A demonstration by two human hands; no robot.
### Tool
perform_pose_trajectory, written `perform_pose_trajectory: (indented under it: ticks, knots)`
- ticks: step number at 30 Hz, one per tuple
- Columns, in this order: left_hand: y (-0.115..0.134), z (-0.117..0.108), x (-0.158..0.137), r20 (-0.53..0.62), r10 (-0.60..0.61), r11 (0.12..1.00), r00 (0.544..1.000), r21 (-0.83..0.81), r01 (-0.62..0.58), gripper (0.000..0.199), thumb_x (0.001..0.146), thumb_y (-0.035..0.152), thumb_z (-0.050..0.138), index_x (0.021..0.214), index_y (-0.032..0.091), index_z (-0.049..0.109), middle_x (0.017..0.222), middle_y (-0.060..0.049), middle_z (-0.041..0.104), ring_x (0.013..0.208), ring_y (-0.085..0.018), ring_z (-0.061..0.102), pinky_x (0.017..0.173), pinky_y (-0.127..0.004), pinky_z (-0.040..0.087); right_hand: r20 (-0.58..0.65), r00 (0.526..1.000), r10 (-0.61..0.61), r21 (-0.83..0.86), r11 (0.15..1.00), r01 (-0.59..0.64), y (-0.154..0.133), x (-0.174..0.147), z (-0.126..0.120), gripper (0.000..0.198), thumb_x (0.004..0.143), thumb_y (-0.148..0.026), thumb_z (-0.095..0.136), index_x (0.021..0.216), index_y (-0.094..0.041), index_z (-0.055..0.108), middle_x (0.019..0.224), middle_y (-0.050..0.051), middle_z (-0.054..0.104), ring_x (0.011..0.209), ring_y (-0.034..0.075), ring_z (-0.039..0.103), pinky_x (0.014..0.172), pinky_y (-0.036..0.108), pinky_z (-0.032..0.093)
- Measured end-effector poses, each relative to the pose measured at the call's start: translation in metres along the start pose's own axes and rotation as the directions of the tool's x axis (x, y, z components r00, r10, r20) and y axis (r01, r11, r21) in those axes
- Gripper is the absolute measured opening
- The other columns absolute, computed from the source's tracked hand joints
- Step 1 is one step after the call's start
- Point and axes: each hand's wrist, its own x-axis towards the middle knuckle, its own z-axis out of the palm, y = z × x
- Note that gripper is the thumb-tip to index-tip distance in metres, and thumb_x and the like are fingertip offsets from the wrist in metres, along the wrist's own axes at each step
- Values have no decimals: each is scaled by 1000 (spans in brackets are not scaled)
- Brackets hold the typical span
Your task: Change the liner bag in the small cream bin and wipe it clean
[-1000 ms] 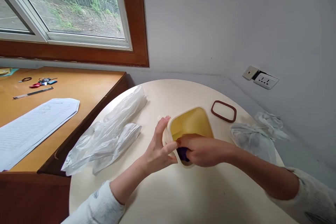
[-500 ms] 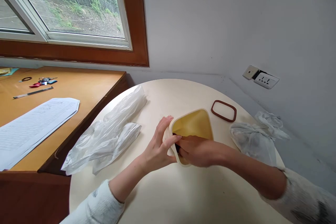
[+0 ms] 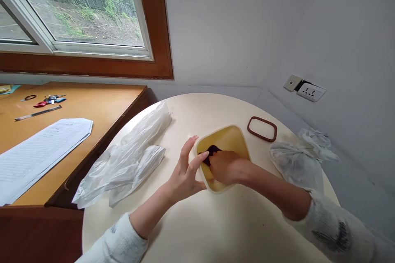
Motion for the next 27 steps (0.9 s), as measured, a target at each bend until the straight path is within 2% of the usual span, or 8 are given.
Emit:
perform_pose_trajectory:
  ticks: [2,6,10,12,15,20,24,27]
  knots:
    - [0,0,1,-14,-28,1000,1000,-11,28,99,59,41,77,137,22,19,136,-23,20,129,-38,26,97,-55,38,39,999,-24,-36,999,25,-2,-17,-7,18,65,-12,58,82,-16,63,74,8,67,59,19,59,48,27,40]
    - [0,1,1,-9,-23,999,1000,-22,23,100,57,40,79,136,23,20,135,-22,21,128,-39,27,97,-55,38,-80,992,-96,-34,995,93,-1,-60,-12,21,74,-10,46,85,-19,62,71,7,66,52,18,57,47,29,41]
    - [-3,3,0,-7,-19,997,1000,-77,18,95,56,33,80,133,23,25,135,-21,22,129,-37,26,99,-55,36,-258,948,-184,-86,982,167,4,-79,1,29,78,-13,43,103,-17,59,90,12,67,80,24,63,69,36,49]
    - [-5,4,-1,-17,-27,994,999,-103,25,93,56,31,80,132,25,26,137,-19,20,130,-37,25,99,-56,35,-285,939,-191,-104,980,168,7,-76,11,36,76,-11,44,110,-14,56,98,13,66,91,25,61,80,39,47]
    - [-9,5,-3,-20,-17,995,1000,-95,15,92,56,30,80,130,30,26,139,-16,18,131,-36,25,101,-60,29,-281,934,-221,-143,972,187,13,-64,26,46,73,-4,43,118,-12,50,104,14,63,98,25,58,86,41,45]
    - [-20,0,-5,-28,-54,996,998,-76,52,96,53,26,82,129,34,25,143,-14,14,133,-37,20,102,-61,26,-373,872,-315,-217,944,248,22,-44,36,49,74,1,38,122,-9,46,114,16,58,113,24,50,91,40,41]
    - [-27,-4,-8,-40,-130,984,991,-127,124,104,55,21,81,135,34,15,145,-16,17,134,-34,20,104,-60,24,-447,815,-369,-217,928,302,25,-34,36,46,78,1,35,121,-8,46,114,16,59,110,23,52,89,37,43]
    - [-27,-5,-9,-28,-239,958,971,-166,232,101,64,20,75,139,28,9,143,-18,24,134,-32,24,105,-59,23,-497,814,-302,-143,953,267,23,-27,36,43,82,-2,34,123,-8,44,110,15,61,100,22,57,81,34,46]
